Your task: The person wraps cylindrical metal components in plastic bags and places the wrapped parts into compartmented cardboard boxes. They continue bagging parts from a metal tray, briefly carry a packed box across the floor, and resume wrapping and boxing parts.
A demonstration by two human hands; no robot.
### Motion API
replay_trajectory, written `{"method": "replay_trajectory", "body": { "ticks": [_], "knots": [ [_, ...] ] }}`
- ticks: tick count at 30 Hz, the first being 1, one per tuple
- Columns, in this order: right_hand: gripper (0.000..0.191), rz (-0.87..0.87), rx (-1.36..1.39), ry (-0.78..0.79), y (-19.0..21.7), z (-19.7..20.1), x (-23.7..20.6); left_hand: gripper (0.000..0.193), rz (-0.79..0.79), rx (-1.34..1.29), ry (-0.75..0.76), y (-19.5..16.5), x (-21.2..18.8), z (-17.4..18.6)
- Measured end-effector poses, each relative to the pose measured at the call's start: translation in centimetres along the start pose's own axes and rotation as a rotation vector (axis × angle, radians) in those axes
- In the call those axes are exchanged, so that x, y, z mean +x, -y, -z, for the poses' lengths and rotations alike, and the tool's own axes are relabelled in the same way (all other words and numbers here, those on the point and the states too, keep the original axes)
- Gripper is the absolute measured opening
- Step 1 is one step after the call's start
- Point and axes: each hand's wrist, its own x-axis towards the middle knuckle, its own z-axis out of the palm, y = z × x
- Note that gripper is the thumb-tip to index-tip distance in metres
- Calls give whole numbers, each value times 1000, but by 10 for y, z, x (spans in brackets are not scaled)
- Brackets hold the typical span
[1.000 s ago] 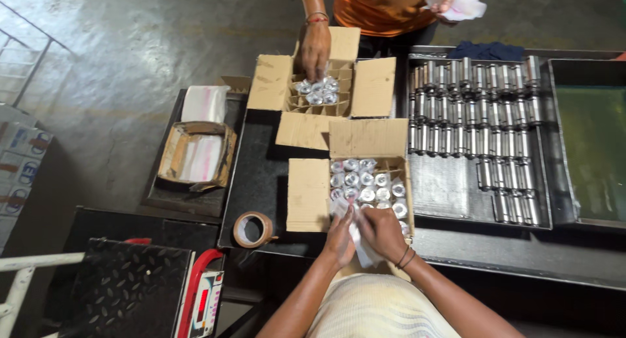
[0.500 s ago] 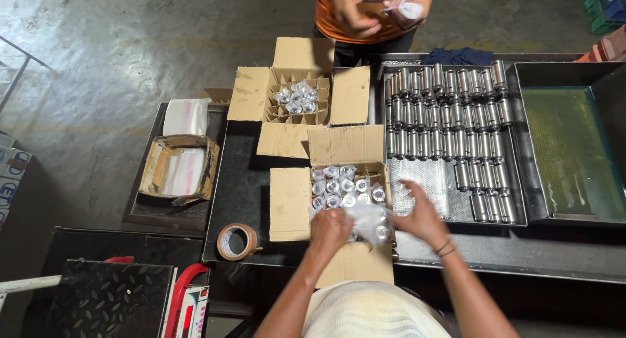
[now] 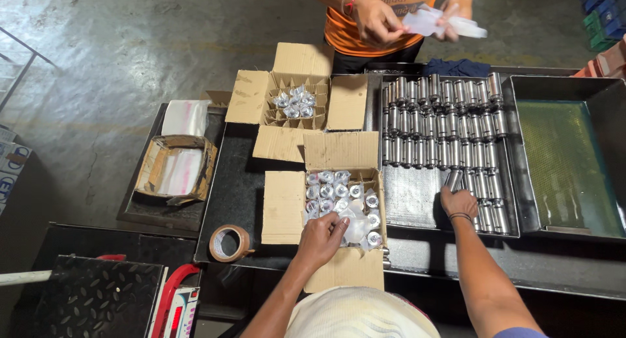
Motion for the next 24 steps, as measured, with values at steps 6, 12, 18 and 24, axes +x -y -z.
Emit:
{"method": "replay_trajectory", "body": {
  "ticks": [6,12,18,24],
  "knots": [
    [46,196,756,349,-18,-15,-32,37,-50,-27,-22,8,6,-6],
    [34,335,1192,912,-3,-15,-157,32,8,-185,-28,17,7,-22],
    [30,917,523,293,53,21,-201,27,-41,-152,246,16,-4,-30],
    [43,606,881,639,58,0,-211,23,155,-378,248,16,-5,-17]
  ]
}}
